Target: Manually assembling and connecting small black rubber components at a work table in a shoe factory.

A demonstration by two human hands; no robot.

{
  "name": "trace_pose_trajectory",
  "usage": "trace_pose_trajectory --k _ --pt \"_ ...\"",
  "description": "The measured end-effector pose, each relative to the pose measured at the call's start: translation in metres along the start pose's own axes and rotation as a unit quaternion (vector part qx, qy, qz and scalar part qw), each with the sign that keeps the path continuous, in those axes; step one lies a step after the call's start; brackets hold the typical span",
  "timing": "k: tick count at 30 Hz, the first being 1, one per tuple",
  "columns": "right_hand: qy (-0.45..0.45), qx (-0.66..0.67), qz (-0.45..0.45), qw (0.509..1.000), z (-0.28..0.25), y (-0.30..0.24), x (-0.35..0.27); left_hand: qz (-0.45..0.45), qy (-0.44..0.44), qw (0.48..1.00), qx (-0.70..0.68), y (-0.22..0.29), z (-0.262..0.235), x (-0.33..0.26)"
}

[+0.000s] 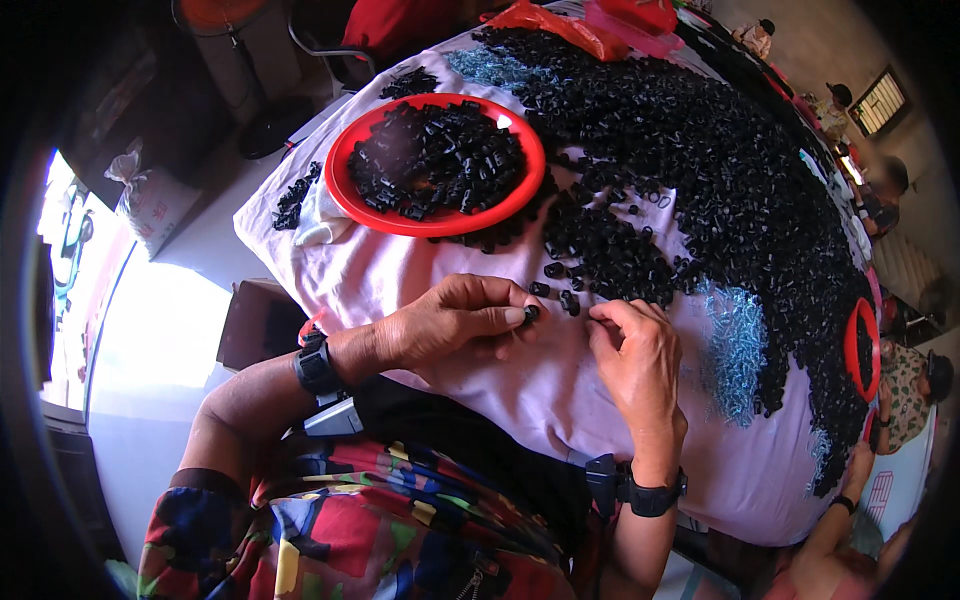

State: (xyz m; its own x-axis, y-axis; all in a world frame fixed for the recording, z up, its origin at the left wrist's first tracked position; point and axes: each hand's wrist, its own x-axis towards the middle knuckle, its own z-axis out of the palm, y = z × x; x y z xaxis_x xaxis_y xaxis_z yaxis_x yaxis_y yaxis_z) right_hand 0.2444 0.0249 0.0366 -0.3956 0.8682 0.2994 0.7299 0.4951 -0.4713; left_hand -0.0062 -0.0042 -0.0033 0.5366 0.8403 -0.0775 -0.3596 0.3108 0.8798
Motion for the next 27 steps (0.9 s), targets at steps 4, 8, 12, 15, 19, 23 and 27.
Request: trace_pose_trajectory --k 4,8,12,15,19,23,27 --pt "0.027 0.067 0.014 0.997 0.001 0.000 -0.005 -0.003 0.012 0.999 0.032 -0.002 0.004 0.002" --pt "0.023 0.215 0.026 0.976 -0.006 -0.027 -0.009 0.013 0.021 0.999 0.037 0.001 0.012 0.001" --pt "0.027 0.186 -0.059 0.980 -0.003 -0.041 -0.008 0.024 0.020 0.997 0.075 -0.003 0.012 0.001" --pt "0.028 0.161 -0.076 0.984 0.000 -0.043 -0.009 0.021 0.035 0.997 0.069 -0.004 0.014 0.000" --pt "0.038 0.145 -0.096 0.984 0.000 -0.046 -0.010 0.023 0.043 0.995 0.082 -0.001 0.016 -0.001" --pt "0.052 0.136 -0.116 0.982 0.000 -0.043 -0.010 0.015 0.036 0.995 0.096 0.001 0.016 -0.002" --pt "0.055 0.141 -0.091 0.984 0.000 -0.044 -0.011 0.019 0.026 0.995 0.092 0.000 0.015 -0.002"
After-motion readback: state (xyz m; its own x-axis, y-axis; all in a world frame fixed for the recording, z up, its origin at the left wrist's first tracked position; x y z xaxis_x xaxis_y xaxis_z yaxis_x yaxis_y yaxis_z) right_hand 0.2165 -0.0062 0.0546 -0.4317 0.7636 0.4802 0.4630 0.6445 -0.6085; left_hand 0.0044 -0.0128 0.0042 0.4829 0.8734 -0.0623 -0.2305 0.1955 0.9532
